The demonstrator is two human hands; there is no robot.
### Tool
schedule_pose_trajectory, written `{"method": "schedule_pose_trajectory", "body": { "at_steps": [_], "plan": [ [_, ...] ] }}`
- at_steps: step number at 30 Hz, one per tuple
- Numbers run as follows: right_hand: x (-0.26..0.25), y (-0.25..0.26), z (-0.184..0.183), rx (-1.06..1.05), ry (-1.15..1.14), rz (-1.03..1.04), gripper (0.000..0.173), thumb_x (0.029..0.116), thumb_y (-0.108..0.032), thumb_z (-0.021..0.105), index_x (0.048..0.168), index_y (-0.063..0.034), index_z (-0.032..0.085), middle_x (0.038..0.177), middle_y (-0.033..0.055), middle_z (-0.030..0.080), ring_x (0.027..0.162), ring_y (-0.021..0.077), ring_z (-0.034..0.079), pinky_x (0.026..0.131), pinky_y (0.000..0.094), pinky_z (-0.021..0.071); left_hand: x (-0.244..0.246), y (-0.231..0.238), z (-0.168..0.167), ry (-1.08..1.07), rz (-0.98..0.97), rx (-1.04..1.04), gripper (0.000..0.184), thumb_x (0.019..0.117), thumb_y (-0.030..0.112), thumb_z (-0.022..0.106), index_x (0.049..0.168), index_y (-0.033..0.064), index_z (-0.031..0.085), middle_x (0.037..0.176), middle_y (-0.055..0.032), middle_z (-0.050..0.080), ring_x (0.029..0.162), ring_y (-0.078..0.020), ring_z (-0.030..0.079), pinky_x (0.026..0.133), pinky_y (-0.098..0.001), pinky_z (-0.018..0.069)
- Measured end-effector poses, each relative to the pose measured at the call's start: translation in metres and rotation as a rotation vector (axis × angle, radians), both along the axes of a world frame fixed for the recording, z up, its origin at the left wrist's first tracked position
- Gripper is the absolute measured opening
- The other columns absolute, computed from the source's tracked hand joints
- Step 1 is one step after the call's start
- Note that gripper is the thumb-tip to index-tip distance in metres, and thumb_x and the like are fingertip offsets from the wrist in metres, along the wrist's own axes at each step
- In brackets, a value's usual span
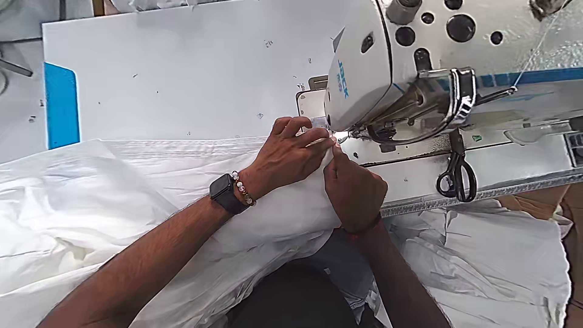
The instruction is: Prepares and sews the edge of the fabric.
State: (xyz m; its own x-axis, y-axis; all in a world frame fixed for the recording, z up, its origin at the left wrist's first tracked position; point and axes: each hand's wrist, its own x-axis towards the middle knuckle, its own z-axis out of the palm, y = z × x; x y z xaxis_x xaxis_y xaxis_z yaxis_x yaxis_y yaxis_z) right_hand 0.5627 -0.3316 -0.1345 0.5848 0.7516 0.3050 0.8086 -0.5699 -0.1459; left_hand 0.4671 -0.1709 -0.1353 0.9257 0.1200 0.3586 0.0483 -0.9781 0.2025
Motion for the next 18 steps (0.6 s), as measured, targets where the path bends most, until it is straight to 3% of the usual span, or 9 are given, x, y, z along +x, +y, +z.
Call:
{"method": "schedule_pose_trajectory", "body": {
  "at_steps": [4,6,7,8,10,12,13,15,18],
  "plan": [
    [0.007,0.002,0.004,-0.029,0.053,0.048,0.032,0.099,-0.026,0.055,0.119,-0.0153,0.077,0.055,0.0013,0.056,0.045,0.0205,0.055,0.04,0.0368,0.0365,0.001,0.002,0.0,-0.021,-0.016,0.016,0.033,0.1011,0.028,0.054,0.126,0.0225,0.076,0.129,0.0004,0.069,0.119,-0.0277,0.054,0.102,-0.0479,0.035],
    [0.016,-0.011,0.02,-0.109,0.22,0.102,0.036,0.0997,-0.03,0.054,0.127,-0.0201,0.075,0.056,0.0012,0.057,0.047,0.0211,0.055,0.042,0.0399,0.039,0.0,0.003,-0.003,-0.017,-0.024,0.021,0.033,0.1023,0.032,0.054,0.13,0.0287,0.073,0.131,0.0037,0.068,0.121,-0.0246,0.054,0.103,-0.046,0.0341],
    [0.028,-0.022,0.031,-0.114,0.301,0.116,0.034,0.0998,-0.033,0.055,0.125,-0.0223,0.076,0.059,0.0003,0.06,0.049,0.0198,0.056,0.044,0.0414,0.0426,0.001,0.004,-0.004,-0.016,-0.032,0.02,0.034,0.1025,0.033,0.053,0.13,0.0313,0.072,0.132,0.0051,0.068,0.122,-0.0234,0.054,0.104,-0.0452,0.0343],
    [0.045,-0.035,0.044,-0.087,0.344,0.096,0.03,0.1004,-0.033,0.057,0.117,-0.0208,0.078,0.066,0.0017,0.065,0.054,0.02,0.06,0.047,0.0445,0.0476,0.002,0.005,-0.005,-0.017,-0.034,0.016,0.034,0.1025,0.033,0.053,0.131,0.0325,0.072,0.132,0.006,0.068,0.124,-0.0227,0.054,0.105,-0.0451,0.0341],
    [0.09,-0.063,0.07,-0.011,0.287,-0.058,0.031,0.1043,-0.028,0.054,0.119,-0.0089,0.073,0.091,0.0157,0.072,0.077,0.0324,0.07,0.065,0.0567,0.056,0.002,0.004,-0.005,-0.023,-0.026,0.007,0.034,0.1021,0.031,0.053,0.13,0.0322,0.072,0.131,0.0059,0.069,0.124,-0.023,0.054,0.105,-0.0453,0.0335],
    [0.142,-0.088,0.08,0.016,0.18,-0.282,0.038,0.1071,-0.029,0.047,0.131,-0.0064,0.066,0.121,0.0228,0.068,0.108,0.0401,0.068,0.089,0.0611,0.0537,0.002,0.004,-0.005,-0.019,0.002,0.015,0.035,0.102,0.03,0.052,0.13,0.0328,0.072,0.131,0.0064,0.069,0.127,-0.0232,0.053,0.106,-0.0451,0.0329],
    [0.165,-0.096,0.077,0.002,0.127,-0.368,0.04,0.1071,-0.03,0.044,0.132,-0.0068,0.065,0.128,0.0241,0.065,0.117,0.0431,0.063,0.095,0.0634,0.0491,0.003,0.003,-0.005,-0.022,0.014,0.022,0.035,0.1019,0.029,0.052,0.13,0.0322,0.072,0.131,0.0059,0.069,0.127,-0.0236,0.053,0.106,-0.0451,0.0326],
    [0.193,-0.105,0.061,-0.066,0.031,-0.445,0.04,0.1062,-0.029,0.041,0.126,-0.0051,0.067,0.129,0.0278,0.063,0.121,0.0499,0.059,0.095,0.0698,0.0444,0.005,0.004,-0.005,-0.028,0.038,0.038,0.035,0.1016,0.028,0.051,0.129,0.0323,0.073,0.131,0.0049,0.069,0.127,-0.0245,0.053,0.105,-0.0454,0.0332],
    [0.2,-0.099,0.034,-0.125,-0.038,-0.475,0.038,0.1025,-0.029,0.044,0.115,-0.0047,0.07,0.119,0.027,0.067,0.107,0.0507,0.065,0.078,0.0716,0.0483,0.006,0.005,-0.005,-0.033,0.038,0.038,0.034,0.1013,0.028,0.052,0.126,0.033,0.074,0.13,0.0044,0.069,0.125,-0.0249,0.053,0.104,-0.0455,0.0335]
  ]
}}
